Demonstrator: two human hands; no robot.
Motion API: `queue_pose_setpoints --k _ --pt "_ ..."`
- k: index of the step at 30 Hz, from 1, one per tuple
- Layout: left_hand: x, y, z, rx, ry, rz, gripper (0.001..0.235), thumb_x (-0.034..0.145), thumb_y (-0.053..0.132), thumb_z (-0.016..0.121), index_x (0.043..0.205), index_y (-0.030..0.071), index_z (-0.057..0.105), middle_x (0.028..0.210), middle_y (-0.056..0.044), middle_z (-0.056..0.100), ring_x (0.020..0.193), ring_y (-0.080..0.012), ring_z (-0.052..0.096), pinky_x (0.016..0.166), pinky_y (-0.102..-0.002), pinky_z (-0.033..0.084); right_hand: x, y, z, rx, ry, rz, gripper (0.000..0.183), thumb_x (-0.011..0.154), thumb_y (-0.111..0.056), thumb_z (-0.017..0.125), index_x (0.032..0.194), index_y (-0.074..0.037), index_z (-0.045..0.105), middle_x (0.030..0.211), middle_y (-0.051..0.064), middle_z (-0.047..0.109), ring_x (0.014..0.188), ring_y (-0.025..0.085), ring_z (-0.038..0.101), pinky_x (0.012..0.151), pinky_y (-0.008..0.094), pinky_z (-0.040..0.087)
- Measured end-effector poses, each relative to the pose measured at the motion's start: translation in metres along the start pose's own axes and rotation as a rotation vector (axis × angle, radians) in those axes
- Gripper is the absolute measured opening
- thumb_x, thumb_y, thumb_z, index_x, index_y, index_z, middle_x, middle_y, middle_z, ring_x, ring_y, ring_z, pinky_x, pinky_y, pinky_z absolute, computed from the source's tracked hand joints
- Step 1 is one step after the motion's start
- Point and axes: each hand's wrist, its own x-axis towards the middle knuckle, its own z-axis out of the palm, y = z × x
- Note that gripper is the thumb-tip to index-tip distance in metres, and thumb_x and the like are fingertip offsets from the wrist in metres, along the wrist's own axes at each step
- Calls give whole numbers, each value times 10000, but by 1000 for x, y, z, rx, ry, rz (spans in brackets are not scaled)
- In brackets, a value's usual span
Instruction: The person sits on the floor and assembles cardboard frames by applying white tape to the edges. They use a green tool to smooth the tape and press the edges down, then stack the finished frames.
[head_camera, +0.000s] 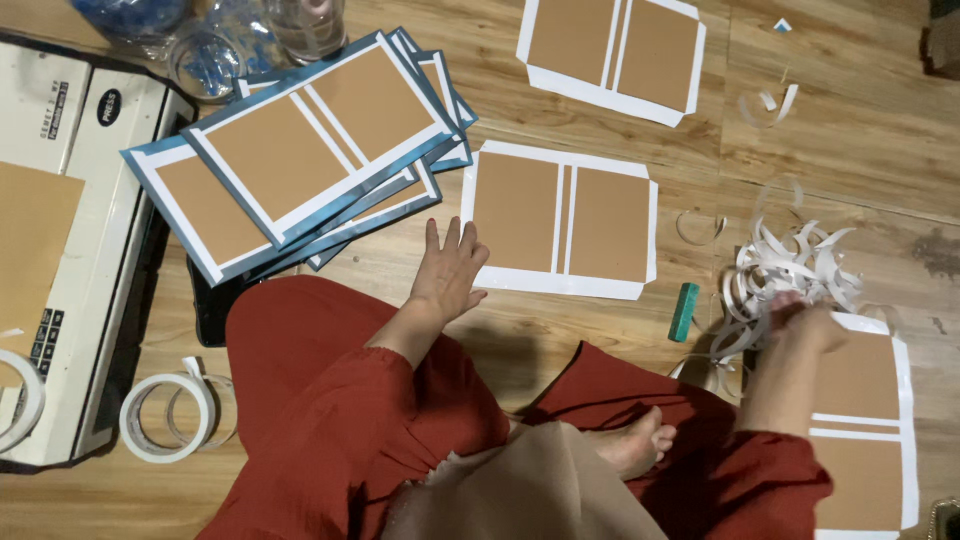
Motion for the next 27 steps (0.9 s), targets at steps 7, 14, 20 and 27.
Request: queue_pose_setpoints --k 7,14,20,27 --pt "-8 13 -7 35 97 84 728 726 669 475 1126 63 424 1262 -178 424 1175 -332 435 951 -426 369 -185 94 -66 -980 -609 311 248 840 -311 513 893 -82 432 842 77 383 757 293 382 545 530 271" --pt "-10 41 -18 76 134 10 886 585 720 571 1175 70 444 1139 -181 452 1133 -376 420 909 -528 365 -257 44 -60 -858 -723 467 436 777 -221 662 1040 47 441 979 164 423 712 266 515 578 432 577" --pt "42 85 79 174 752 30 276 780 142 394 923 -44 540 816 -267 487 709 -442 543 489 -441 484 -202 83 -86 -832 -809 378 362 786 -164 693 899 41 416 864 210 479 627 397 613 513 507 556" --pt "34 63 49 252 870 84 203 784 40 374 849 -11 559 760 -209 475 627 -371 517 444 -349 403 -304 17 -77 -1097 -1480 -979 626 573 -150 704 1150 -125 464 1137 109 398 1116 368 405 961 442 318"
